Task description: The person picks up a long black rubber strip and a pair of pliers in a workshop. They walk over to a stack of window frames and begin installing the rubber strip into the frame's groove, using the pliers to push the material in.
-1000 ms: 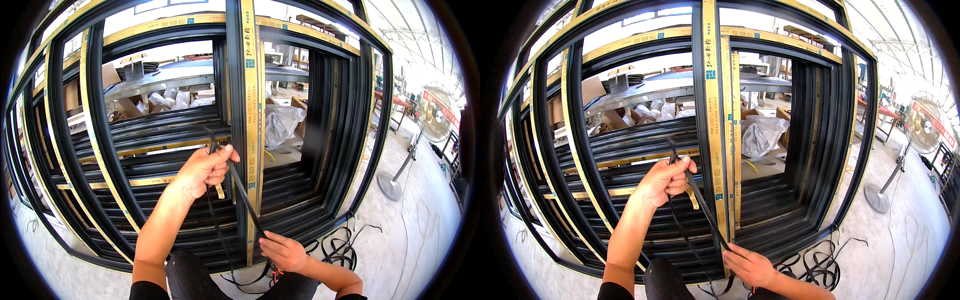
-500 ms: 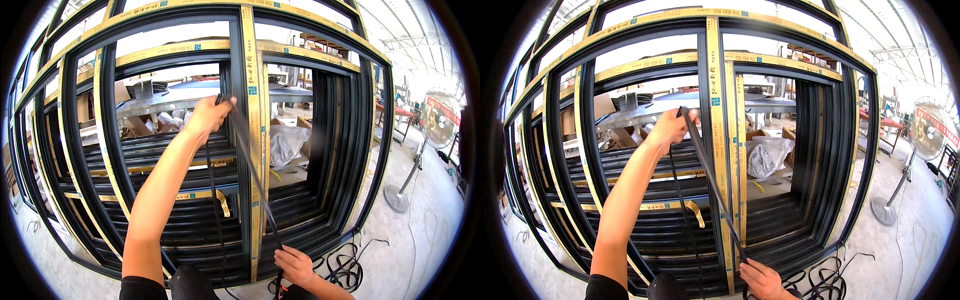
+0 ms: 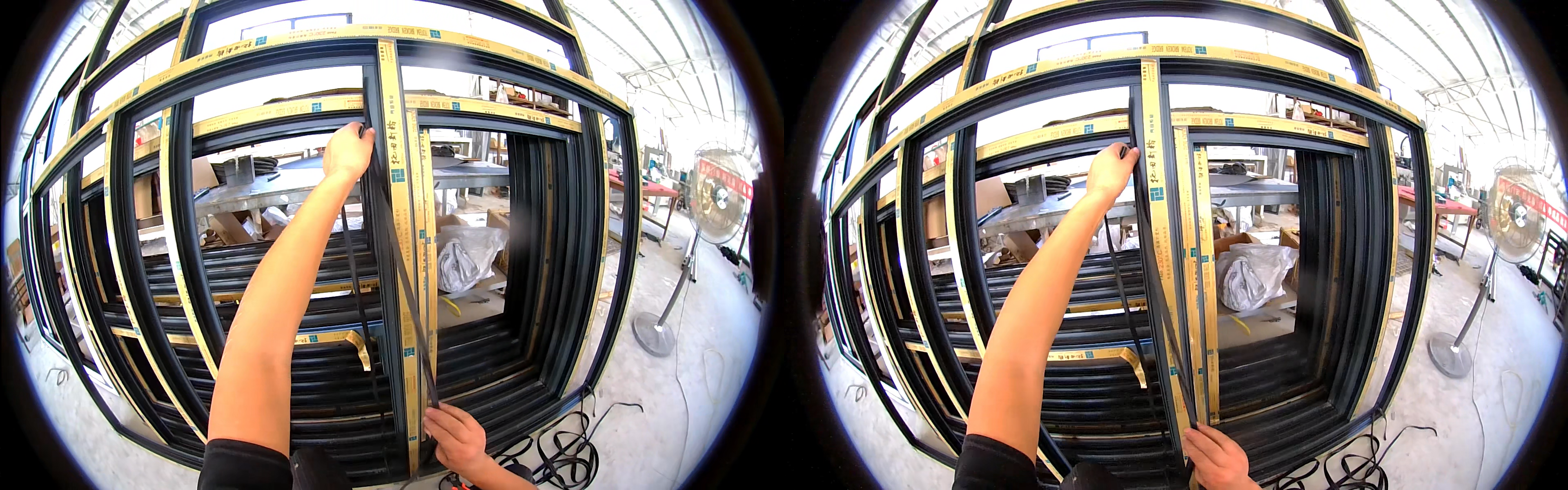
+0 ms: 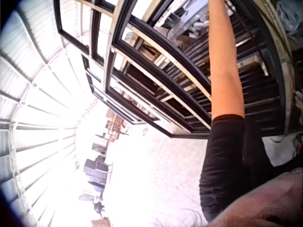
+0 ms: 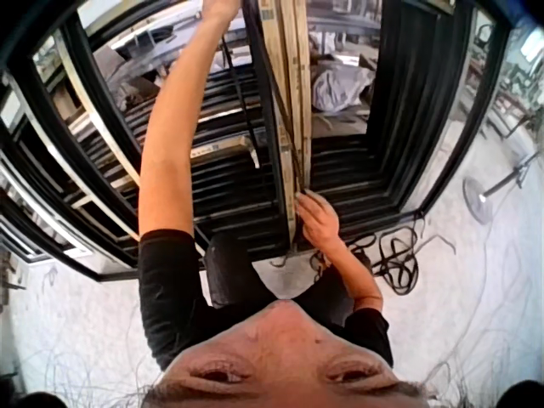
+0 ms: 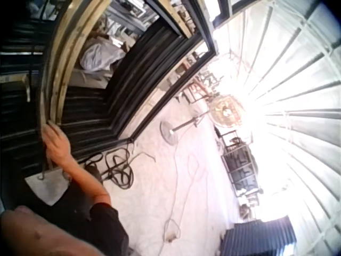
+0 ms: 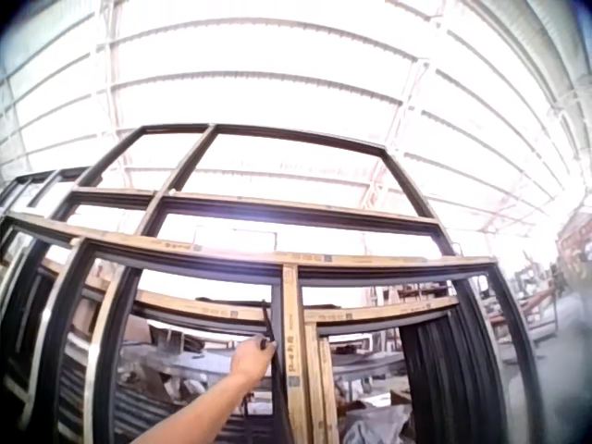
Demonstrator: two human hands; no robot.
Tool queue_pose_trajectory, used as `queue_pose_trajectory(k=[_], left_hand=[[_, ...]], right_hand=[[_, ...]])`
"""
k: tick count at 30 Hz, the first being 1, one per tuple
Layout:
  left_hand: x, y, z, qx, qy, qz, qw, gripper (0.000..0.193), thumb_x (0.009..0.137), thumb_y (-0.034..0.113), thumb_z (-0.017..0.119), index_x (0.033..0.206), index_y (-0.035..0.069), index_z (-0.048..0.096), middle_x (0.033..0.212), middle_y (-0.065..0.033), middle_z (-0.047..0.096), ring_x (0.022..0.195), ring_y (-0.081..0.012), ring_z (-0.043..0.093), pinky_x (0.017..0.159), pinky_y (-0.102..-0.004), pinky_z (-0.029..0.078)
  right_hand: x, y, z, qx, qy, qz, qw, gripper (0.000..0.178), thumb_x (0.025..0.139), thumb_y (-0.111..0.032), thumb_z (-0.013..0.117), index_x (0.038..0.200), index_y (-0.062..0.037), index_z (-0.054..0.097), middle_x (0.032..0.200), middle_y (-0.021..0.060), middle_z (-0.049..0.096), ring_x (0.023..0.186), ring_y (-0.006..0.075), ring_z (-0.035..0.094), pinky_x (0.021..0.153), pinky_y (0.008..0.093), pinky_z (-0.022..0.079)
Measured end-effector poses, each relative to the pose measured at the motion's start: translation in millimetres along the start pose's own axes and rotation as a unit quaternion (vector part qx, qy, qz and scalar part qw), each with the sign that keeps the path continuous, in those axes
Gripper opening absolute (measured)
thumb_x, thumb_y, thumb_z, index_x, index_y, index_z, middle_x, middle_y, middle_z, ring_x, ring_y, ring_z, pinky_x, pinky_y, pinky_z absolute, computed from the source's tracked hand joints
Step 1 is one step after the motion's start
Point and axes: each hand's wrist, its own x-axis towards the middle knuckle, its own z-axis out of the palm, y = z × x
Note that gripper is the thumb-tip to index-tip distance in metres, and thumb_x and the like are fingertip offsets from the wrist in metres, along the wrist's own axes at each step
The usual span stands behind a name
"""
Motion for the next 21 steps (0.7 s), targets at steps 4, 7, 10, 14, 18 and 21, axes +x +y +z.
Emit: queue_pose_trajectory(k=[4,7,10,14,18,21], left_hand=[[-2.0,8.6,-14.3,0.065,-0.065,0.009,0.996,0.036,0.086,0.038,0.047,0.097,0.007,0.062,0.098,-0.0160,0.063,0.095,-0.0339,0.058,0.079,-0.0433,0.045],[5.8,8.1,-15.4,0.069,-0.077,-0.008,0.995,0.036,0.087,0.038,0.046,0.096,0.007,0.061,0.099,-0.0166,0.062,0.096,-0.0337,0.058,0.080,-0.0441,0.045],[12.3,6.1,-2.2,0.011,-0.057,-0.022,0.998,0.038,0.088,0.038,0.045,0.096,0.004,0.060,0.099,-0.0191,0.062,0.098,-0.0359,0.057,0.081,-0.0451,0.044],[11.4,11.7,1.5,0.012,-0.043,-0.019,0.999,0.039,0.090,0.036,0.042,0.095,0.001,0.059,0.101,-0.0217,0.061,0.099,-0.0385,0.056,0.083,-0.0458,0.043],[6.3,11.6,9.8,0.097,0.015,0.045,0.994,0.040,0.091,0.034,0.041,0.083,-0.002,0.057,0.085,-0.0246,0.062,0.084,-0.0399,0.059,0.074,-0.0472,0.046],[4.6,9.7,16.3,0.162,0.056,0.107,0.979,0.040,0.091,0.032,0.040,0.077,-0.001,0.057,0.078,-0.0242,0.062,0.075,-0.0388,0.062,0.067,-0.0474,0.049]], right_hand=[[1.1,2.3,11.9,0.024,0.002,0.011,1.000,0.027,0.064,0.005,0.062,0.090,0.0005,0.065,0.098,0.0098,0.063,0.089,0.0291,0.061,0.077,0.0336,0.051],[3.6,3.7,11.8,0.040,-0.003,0.017,0.999,0.028,0.063,0.006,0.062,0.090,0.0008,0.065,0.099,0.0101,0.063,0.089,0.0292,0.061,0.076,0.0337,0.051],[5.1,8.0,11.5,0.044,-0.004,0.018,0.999,0.028,0.063,0.006,0.061,0.090,0.0012,0.065,0.099,0.0104,0.063,0.088,0.0292,0.061,0.075,0.0337,0.051],[5.5,12.1,14.2,0.052,-0.001,0.022,0.998,0.028,0.063,0.006,0.061,0.090,0.0017,0.065,0.099,0.0107,0.063,0.087,0.0291,0.062,0.075,0.0338,0.052],[5.2,16.8,17.9,0.055,-0.005,0.019,0.998,0.027,0.063,0.006,0.061,0.090,0.0024,0.065,0.098,0.0112,0.063,0.087,0.0292,0.061,0.075,0.0339,0.051],[5.9,19.1,19.0,0.049,-0.003,0.019,0.999,0.028,0.062,0.006,0.061,0.090,0.0026,0.065,0.099,0.0113,0.063,0.087,0.0294,0.061,0.075,0.0343,0.051]])
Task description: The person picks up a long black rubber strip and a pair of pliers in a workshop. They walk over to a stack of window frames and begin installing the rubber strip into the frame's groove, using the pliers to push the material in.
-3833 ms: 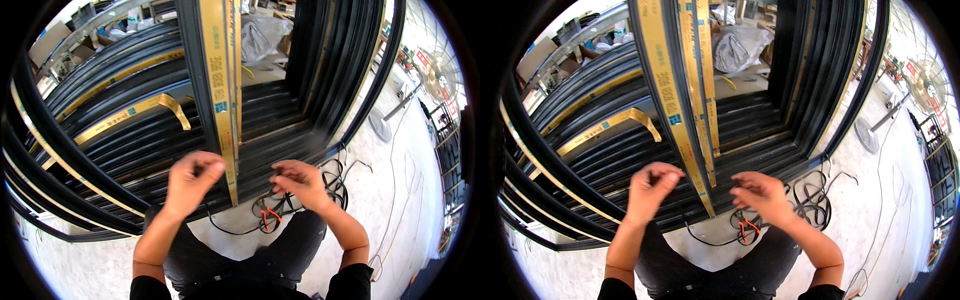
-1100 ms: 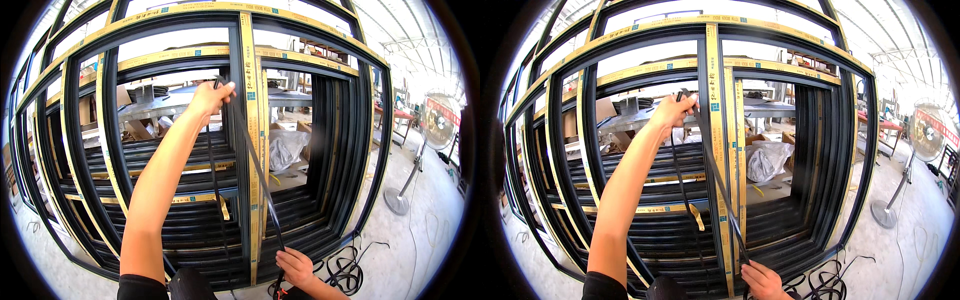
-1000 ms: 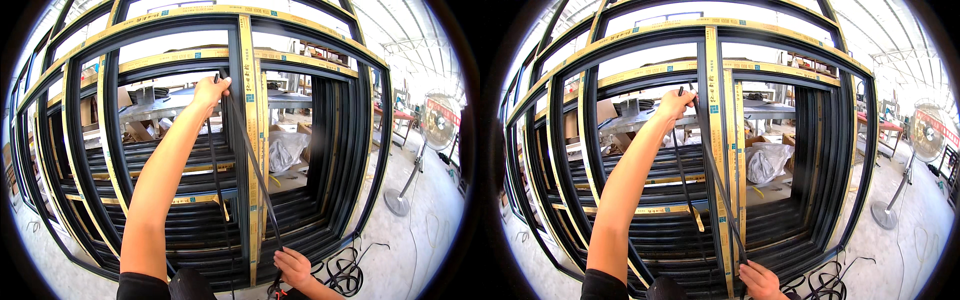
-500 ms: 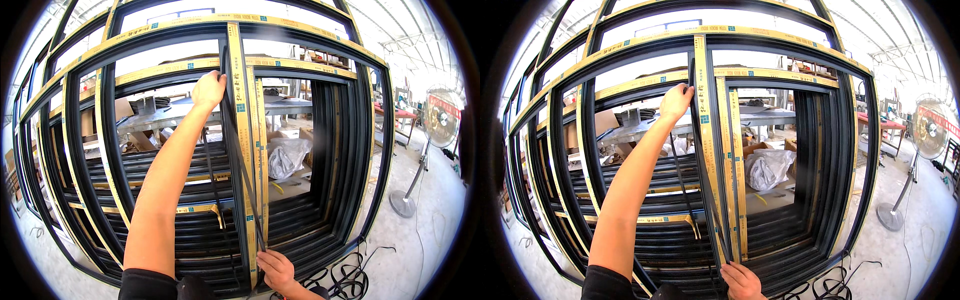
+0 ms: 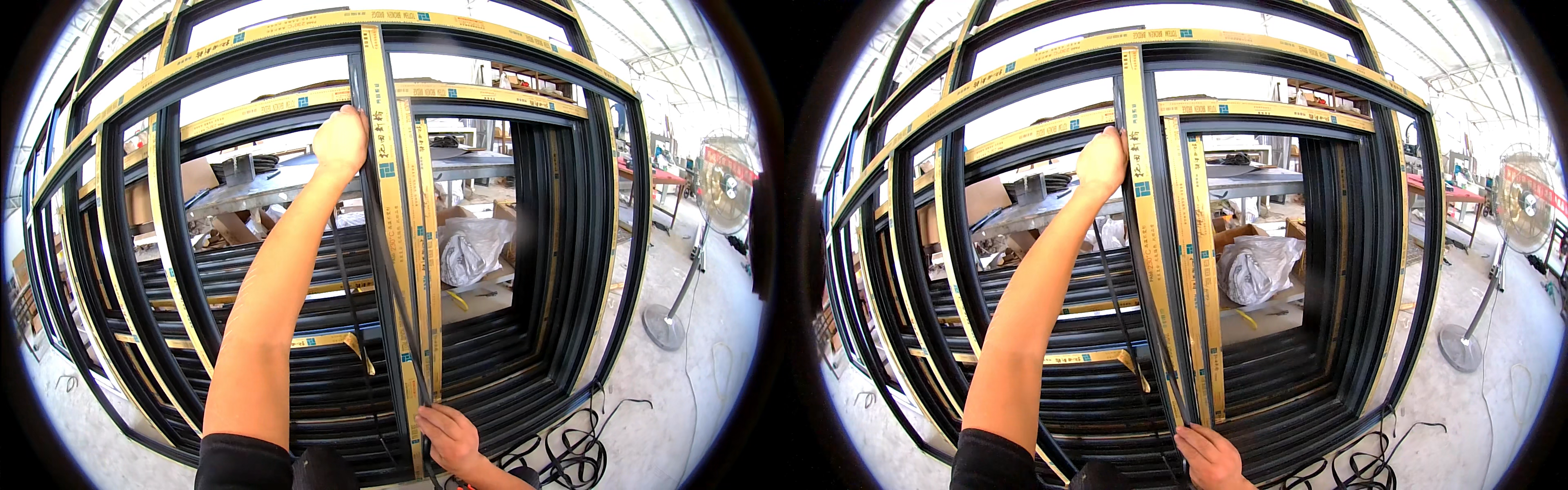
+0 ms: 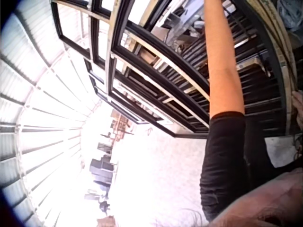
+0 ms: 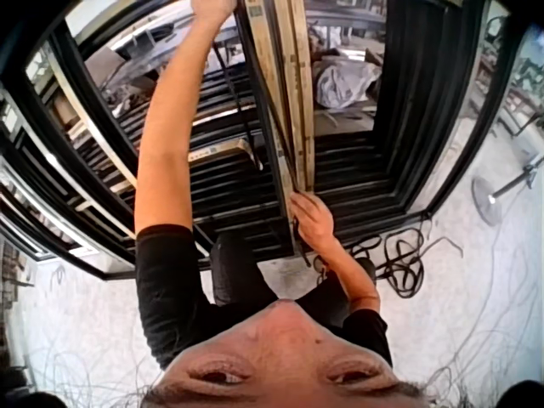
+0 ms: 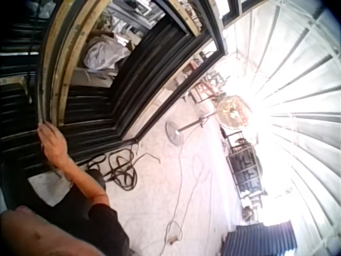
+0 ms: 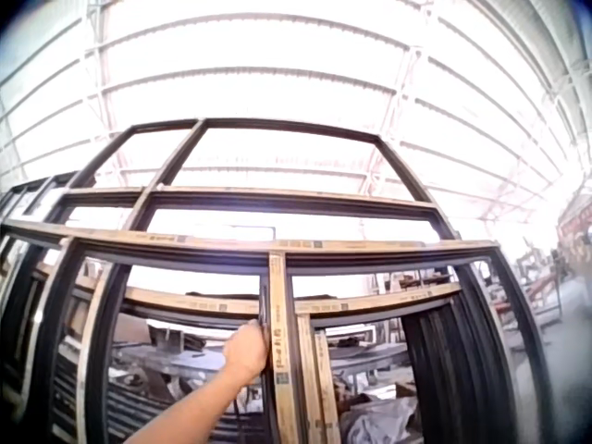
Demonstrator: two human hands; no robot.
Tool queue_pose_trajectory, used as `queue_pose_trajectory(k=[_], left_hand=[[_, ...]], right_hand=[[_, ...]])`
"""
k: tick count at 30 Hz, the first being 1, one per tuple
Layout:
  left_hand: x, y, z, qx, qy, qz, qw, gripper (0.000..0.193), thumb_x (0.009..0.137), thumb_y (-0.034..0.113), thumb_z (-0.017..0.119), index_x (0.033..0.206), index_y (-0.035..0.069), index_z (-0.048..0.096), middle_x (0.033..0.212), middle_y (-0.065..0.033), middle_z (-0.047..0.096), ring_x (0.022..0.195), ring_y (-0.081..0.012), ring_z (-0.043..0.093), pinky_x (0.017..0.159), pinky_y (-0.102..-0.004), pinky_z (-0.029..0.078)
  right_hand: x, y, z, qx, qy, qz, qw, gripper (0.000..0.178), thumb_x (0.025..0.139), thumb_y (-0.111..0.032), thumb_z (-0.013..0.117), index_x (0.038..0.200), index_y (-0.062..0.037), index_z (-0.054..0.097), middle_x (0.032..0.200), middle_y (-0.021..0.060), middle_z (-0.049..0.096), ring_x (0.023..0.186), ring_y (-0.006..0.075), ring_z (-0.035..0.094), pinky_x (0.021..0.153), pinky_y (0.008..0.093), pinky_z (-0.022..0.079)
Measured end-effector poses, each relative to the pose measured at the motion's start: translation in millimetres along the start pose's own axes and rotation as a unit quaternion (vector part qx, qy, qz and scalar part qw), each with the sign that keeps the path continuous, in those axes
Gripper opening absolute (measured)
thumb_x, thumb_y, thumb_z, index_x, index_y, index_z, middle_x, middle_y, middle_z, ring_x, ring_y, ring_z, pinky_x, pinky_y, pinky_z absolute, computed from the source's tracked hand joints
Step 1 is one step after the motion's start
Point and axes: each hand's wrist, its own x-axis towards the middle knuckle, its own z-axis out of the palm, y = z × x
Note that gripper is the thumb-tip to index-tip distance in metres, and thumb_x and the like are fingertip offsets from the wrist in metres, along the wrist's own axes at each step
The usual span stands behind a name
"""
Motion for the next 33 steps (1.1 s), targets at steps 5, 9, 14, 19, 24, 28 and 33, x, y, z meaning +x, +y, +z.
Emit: queue_pose_trajectory(k=[5,9,14,19,24,28,33], left_hand=[[5.0,-7.3,-8.5,0.047,0.008,0.062,0.997,0.037,0.089,0.030,0.044,0.077,-0.002,0.059,0.077,-0.0232,0.062,0.075,-0.0377,0.062,0.067,-0.0458,0.049],[5.3,-1.4,-9.0,0.024,0.031,0.028,0.999,0.032,0.085,0.027,0.049,0.078,-0.002,0.060,0.077,-0.0213,0.062,0.076,-0.0358,0.062,0.068,-0.0440,0.049],[8.4,4.1,-22.1,0.007,-0.013,0.011,1.000,0.028,0.081,0.024,0.050,0.081,-0.001,0.063,0.080,-0.0200,0.063,0.079,-0.0340,0.063,0.072,-0.0427,0.050],[13.8,-6.8,-27.8,0.010,-0.068,0.026,0.997,0.031,0.081,0.027,0.050,0.081,0.001,0.066,0.082,-0.0205,0.063,0.080,-0.0350,0.062,0.074,-0.0428,0.049],[14.8,-13.3,-33.9,0.013,-0.100,0.036,0.994,0.031,0.079,0.027,0.051,0.082,0.000,0.066,0.086,-0.0212,0.063,0.083,-0.0355,0.061,0.077,-0.0428,0.048],[17.9,-10.2,-28.0,-0.036,-0.095,-0.029,0.994,0.033,0.082,0.031,0.054,0.088,0.000,0.065,0.089,-0.0204,0.063,0.088,-0.0347,0.060,0.081,-0.0423,0.046],[21.8,-11.8,-24.2,-0.166,-0.116,-0.106,0.974,0.032,0.081,0.032,0.062,0.076,0.000,0.063,0.072,-0.0156,0.062,0.068,-0.0283,0.060,0.065,-0.0374,0.044]], right_hand=[[3.7,-7.5,-0.8,0.002,-0.012,0.003,1.000,0.030,0.061,0.007,0.060,0.090,0.0026,0.064,0.099,0.0107,0.063,0.088,0.0295,0.061,0.076,0.0345,0.051],[3.5,-8.7,-1.0,0.001,-0.003,0.010,1.000,0.029,0.062,0.007,0.060,0.090,0.0020,0.064,0.099,0.0101,0.063,0.088,0.0290,0.061,0.077,0.0343,0.051],[2.7,-11.4,-3.8,0.004,0.009,0.017,1.000,0.028,0.063,0.005,0.062,0.091,0.0011,0.065,0.099,0.0094,0.063,0.089,0.0283,0.061,0.076,0.0341,0.051],[5.7,-24.8,-12.1,-0.012,0.015,0.023,1.000,0.026,0.068,0.005,0.062,0.094,0.0018,0.064,0.096,0.0094,0.064,0.085,0.0256,0.062,0.073,0.0322,0.051],[-11.0,-33.7,-19.0,0.046,0.059,-0.042,0.996,0.024,0.081,-0.005,0.053,0.101,0.0032,0.062,0.105,0.0168,0.061,0.092,0.0349,0.059,0.078,0.0414,0.051],[-2.4,-53.7,-34.1,0.042,0.083,-0.060,0.994,0.021,0.075,0.001,0.060,0.096,0.0029,0.064,0.099,0.0165,0.062,0.087,0.0343,0.061,0.074,0.0405,0.052],[-4.9,-51.2,-30.0,0.041,0.106,-0.027,0.993,0.020,0.074,0.003,0.063,0.094,0.0038,0.064,0.096,0.0161,0.062,0.085,0.0337,0.061,0.074,0.0408,0.052]])
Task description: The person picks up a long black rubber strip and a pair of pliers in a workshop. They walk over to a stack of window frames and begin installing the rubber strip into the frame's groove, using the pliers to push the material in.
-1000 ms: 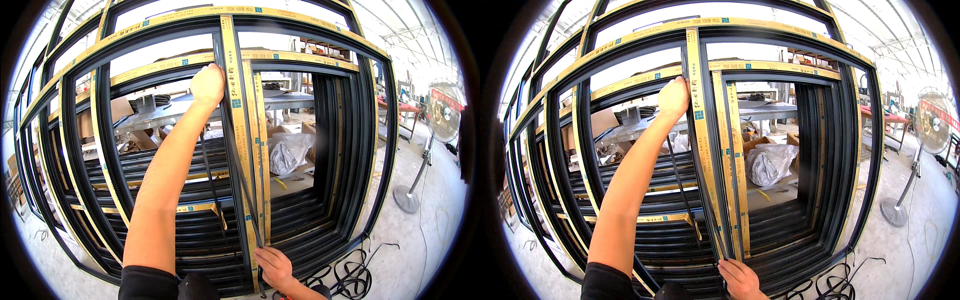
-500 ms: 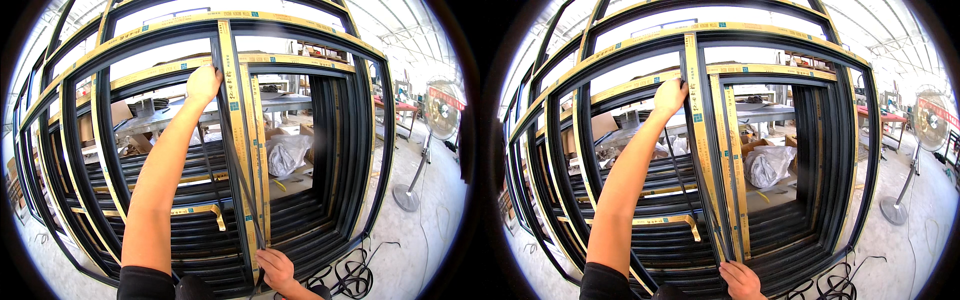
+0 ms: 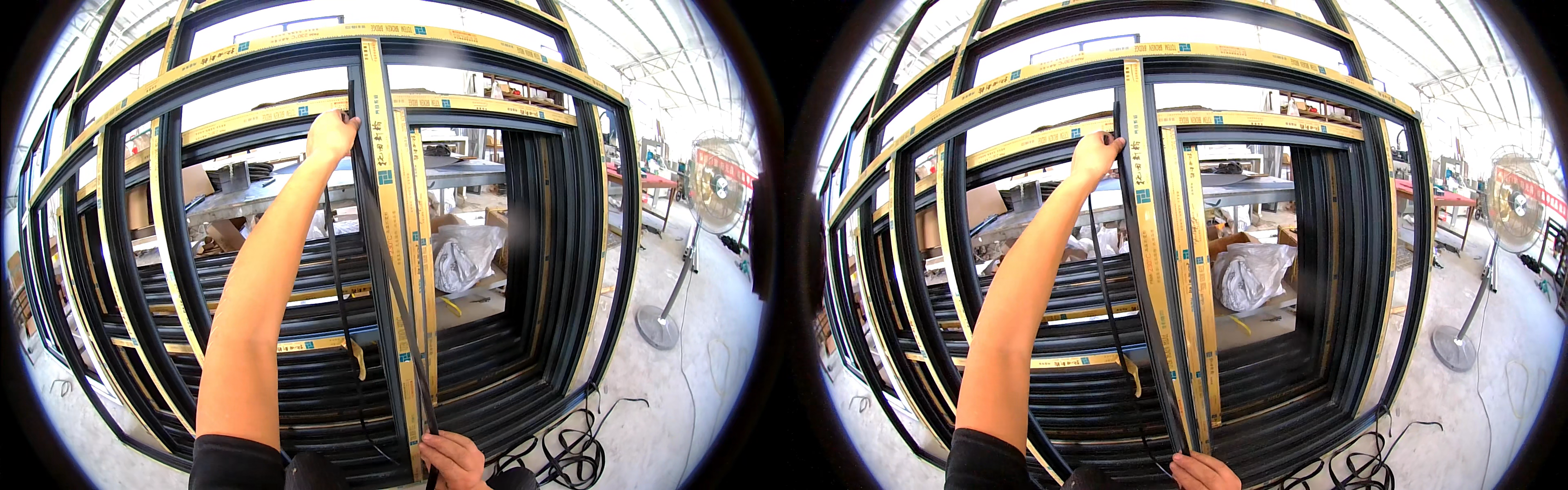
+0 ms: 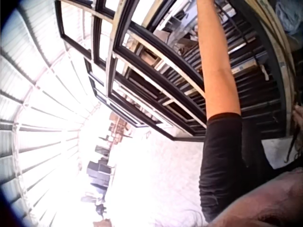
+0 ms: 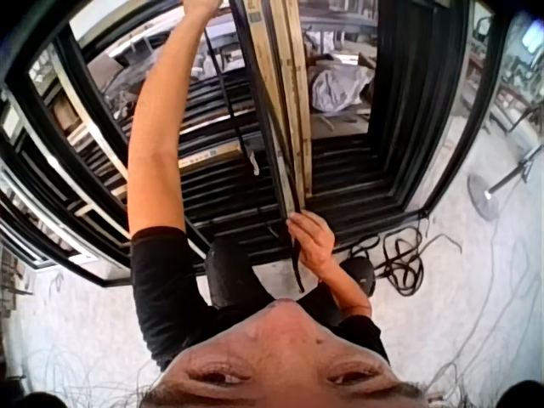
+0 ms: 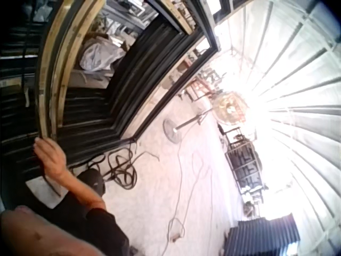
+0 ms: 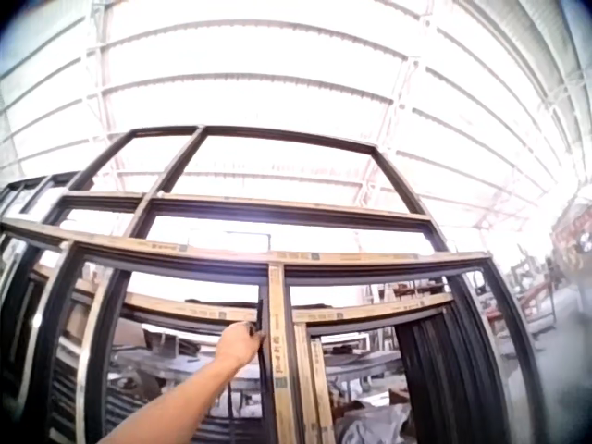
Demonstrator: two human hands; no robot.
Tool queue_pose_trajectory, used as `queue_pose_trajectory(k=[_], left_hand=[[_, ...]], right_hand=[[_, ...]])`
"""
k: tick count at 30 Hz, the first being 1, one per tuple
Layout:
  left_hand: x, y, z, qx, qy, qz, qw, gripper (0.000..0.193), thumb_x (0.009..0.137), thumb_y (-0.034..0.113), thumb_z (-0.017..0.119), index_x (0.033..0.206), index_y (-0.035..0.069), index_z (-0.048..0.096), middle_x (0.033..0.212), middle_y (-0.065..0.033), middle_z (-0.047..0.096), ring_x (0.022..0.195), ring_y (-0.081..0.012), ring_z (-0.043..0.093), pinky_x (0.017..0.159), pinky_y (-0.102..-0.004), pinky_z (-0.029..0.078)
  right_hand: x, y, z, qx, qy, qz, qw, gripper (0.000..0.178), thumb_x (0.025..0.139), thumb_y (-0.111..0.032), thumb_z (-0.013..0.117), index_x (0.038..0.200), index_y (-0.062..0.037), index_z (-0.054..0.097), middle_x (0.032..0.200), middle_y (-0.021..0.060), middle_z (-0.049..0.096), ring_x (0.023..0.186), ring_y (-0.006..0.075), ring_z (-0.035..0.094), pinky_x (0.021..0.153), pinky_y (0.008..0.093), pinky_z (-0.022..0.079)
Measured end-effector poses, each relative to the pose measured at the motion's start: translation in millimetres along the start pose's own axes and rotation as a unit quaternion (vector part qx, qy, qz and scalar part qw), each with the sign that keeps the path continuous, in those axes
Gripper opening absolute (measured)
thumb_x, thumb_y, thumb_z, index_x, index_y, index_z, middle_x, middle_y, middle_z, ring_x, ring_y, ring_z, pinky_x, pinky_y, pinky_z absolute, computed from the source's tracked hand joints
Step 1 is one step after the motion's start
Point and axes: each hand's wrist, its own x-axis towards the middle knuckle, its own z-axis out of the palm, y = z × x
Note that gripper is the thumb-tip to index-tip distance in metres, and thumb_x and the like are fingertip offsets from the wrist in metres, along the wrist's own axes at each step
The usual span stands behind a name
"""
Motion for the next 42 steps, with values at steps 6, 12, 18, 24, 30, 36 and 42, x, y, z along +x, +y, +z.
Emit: queue_pose_trajectory(k=[6,12,18,24,30,36,42], left_hand=[[12.6,-13.4,8.7,-0.219,-0.024,-0.108,0.969,0.027,0.083,0.028,0.064,0.082,0.000,0.062,0.071,-0.0100,0.061,0.066,-0.0181,0.055,0.067,-0.0322,0.044],[19.6,-8.5,4.1,-0.233,-0.075,-0.145,0.959,0.027,0.084,0.028,0.064,0.087,0.001,0.062,0.064,-0.0030,0.055,0.045,-0.0106,0.041,0.042,-0.0276,0.034],[23.7,1.4,9.3,-0.312,-0.002,-0.166,0.935,0.034,0.086,0.031,0.061,0.098,-0.001,0.063,0.068,-0.0045,0.058,0.048,-0.0115,0.044,0.044,-0.0291,0.036],[44.3,2.1,19.2,-0.346,0.000,-0.165,0.923,0.038,0.087,0.032,0.058,0.103,-0.003,0.061,0.086,-0.0121,0.063,0.073,-0.0189,0.057,0.065,-0.0330,0.045],[60.5,1.8,19.7,-0.355,0.030,-0.182,0.917,0.030,0.089,0.029,0.056,0.097,0.000,0.060,0.080,-0.0095,0.066,0.062,-0.0142,0.061,0.059,-0.0287,0.051],[60.7,15.8,9.2,-0.391,-0.028,-0.185,0.901,0.034,0.090,0.034,0.053,0.096,0.002,0.061,0.075,-0.0075,0.065,0.058,-0.0134,0.059,0.058,-0.0281,0.049],[90.7,-16.7,19.9,-0.291,-0.007,-0.177,0.940,0.044,0.089,0.040,0.053,0.100,-0.002,0.062,0.088,-0.0149,0.065,0.076,-0.0216,0.063,0.072,-0.0355,0.049]], right_hand=[[-2.4,3.9,2.4,0.010,0.008,0.013,1.000,0.019,0.074,0.002,0.065,0.093,0.0044,0.064,0.095,0.0163,0.062,0.084,0.0334,0.062,0.073,0.0413,0.052],[-4.3,8.5,4.4,0.010,0.003,0.018,1.000,0.019,0.074,0.001,0.064,0.092,0.0041,0.064,0.095,0.0164,0.062,0.084,0.0340,0.061,0.071,0.0413,0.052],[-5.4,13.0,4.4,0.012,-0.011,0.030,0.999,0.020,0.073,0.001,0.064,0.092,0.0037,0.064,0.095,0.0163,0.062,0.084,0.0344,0.061,0.071,0.0405,0.052],[-3.8,20.3,6.1,0.009,-0.017,0.042,0.999,0.018,0.074,0.001,0.063,0.092,0.0034,0.064,0.095,0.0159,0.062,0.084,0.0347,0.061,0.070,0.0401,0.052],[-8.2,25.0,13.0,0.026,-0.017,0.042,0.999,0.017,0.076,0.001,0.062,0.093,0.0037,0.064,0.096,0.0170,0.061,0.084,0.0351,0.061,0.070,0.0407,0.051],[-19.4,25.6,28.6,0.009,0.016,0.062,0.998,0.024,0.076,0.002,0.062,0.099,-0.0031,0.065,0.113,0.0192,0.056,0.084,0.0346,0.059,0.068,0.0387,0.049],[-41.1,16.0,48.1,0.211,-0.051,0.200,0.955,0.033,0.082,0.009,0.051,0.114,-0.0008,0.055,0.092,0.0151,0.061,0.080,0.0276,0.061,0.069,0.0332,0.048]])
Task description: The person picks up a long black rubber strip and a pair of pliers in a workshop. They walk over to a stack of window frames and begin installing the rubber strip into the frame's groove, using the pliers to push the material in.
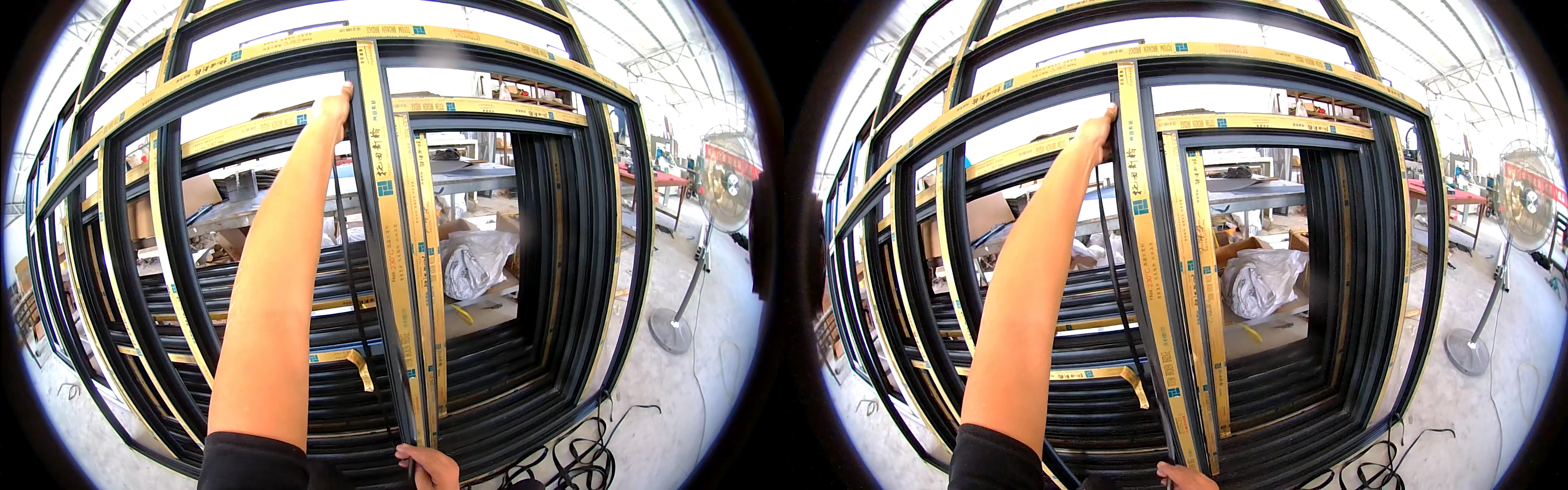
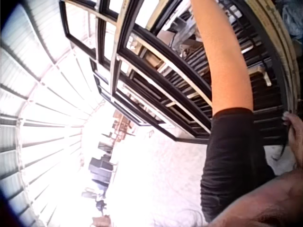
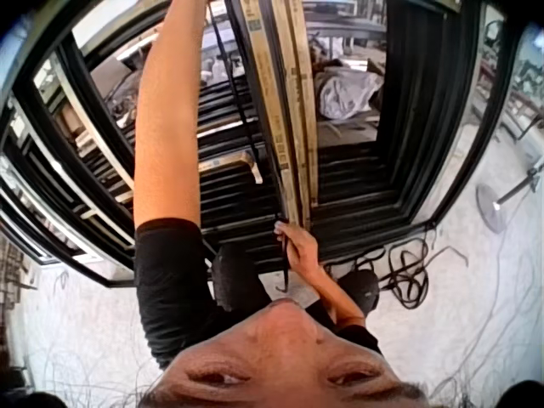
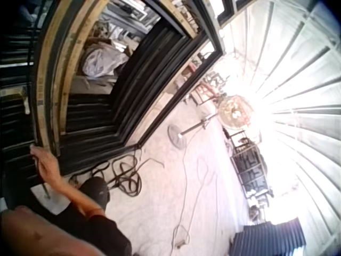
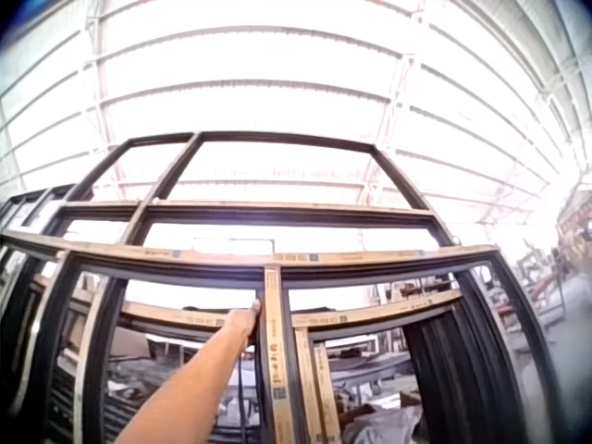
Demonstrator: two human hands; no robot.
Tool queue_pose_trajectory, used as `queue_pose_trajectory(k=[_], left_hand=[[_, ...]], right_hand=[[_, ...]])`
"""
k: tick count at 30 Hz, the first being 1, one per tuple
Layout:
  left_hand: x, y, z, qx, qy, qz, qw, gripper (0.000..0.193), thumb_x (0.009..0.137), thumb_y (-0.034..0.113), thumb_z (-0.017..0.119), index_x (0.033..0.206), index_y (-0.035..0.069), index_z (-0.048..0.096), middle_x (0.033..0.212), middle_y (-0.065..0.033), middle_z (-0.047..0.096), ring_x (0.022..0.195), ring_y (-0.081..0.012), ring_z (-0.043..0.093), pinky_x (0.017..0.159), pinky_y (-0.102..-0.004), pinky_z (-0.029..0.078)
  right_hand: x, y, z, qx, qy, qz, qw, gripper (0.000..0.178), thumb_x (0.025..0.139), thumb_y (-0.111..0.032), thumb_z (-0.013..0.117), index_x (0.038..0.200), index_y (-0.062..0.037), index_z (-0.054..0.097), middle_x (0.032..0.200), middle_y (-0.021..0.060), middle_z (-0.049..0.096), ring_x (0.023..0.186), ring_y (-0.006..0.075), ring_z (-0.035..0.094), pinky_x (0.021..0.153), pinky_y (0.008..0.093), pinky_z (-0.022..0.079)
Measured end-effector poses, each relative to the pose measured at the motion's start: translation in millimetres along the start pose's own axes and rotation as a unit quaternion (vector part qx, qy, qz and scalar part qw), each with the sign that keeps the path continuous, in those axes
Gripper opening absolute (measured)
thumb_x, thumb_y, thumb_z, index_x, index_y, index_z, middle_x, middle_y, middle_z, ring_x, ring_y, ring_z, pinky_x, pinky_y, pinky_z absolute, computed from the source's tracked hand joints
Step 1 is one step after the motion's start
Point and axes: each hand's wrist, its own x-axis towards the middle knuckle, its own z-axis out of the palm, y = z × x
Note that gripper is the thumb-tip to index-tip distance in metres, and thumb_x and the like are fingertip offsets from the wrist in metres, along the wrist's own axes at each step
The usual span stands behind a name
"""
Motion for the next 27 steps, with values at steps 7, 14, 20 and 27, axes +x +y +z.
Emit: queue_pose_trajectory(k=[7,14,20,27], left_hand=[[-89.8,5.4,11.4,0.076,0.100,0.048,0.991,0.027,0.083,0.023,0.064,0.102,0.005,0.058,0.095,-0.0131,0.063,0.087,-0.0234,0.061,0.078,-0.0364,0.047],[-74.5,14.5,11.6,0.043,0.124,0.052,0.990,0.022,0.078,0.019,0.071,0.081,0.003,0.056,0.075,-0.0067,0.059,0.065,-0.0147,0.050,0.064,-0.0299,0.044],[-56.6,13.2,11.4,0.026,0.125,0.055,0.990,0.019,0.079,0.016,0.069,0.084,0.004,0.055,0.078,-0.0063,0.059,0.068,-0.0153,0.053,0.067,-0.0296,0.045],[-51.8,13.5,13.4,0.081,0.151,0.073,0.982,0.022,0.077,0.019,0.071,0.080,0.005,0.054,0.078,-0.0084,0.061,0.070,-0.0196,0.056,0.070,-0.0329,0.045]], right_hand=[[-39.6,13.3,-0.6,0.304,0.055,0.254,0.916,0.038,0.090,0.005,0.044,0.128,0.0014,0.039,0.101,0.0134,0.058,0.088,0.0209,0.060,0.077,0.0308,0.050],[-51.5,22.3,1.8,0.290,0.018,0.297,0.910,0.037,0.090,0.003,0.047,0.127,0.0018,0.040,0.102,0.0102,0.057,0.092,0.0175,0.059,0.081,0.0292,0.048],[-60.5,38.0,7.7,0.229,0.026,0.258,0.938,0.038,0.089,0.004,0.048,0.127,0.0018,0.041,0.102,0.0090,0.057,0.094,0.0161,0.058,0.082,0.0276,0.047],[-96.3,87.5,22.5,0.159,0.003,0.293,0.943,0.047,0.086,-0.005,0.059,0.129,0.0011,0.040,0.103,0.0076,0.058,0.097,0.0144,0.056,0.079,0.0268,0.045]])
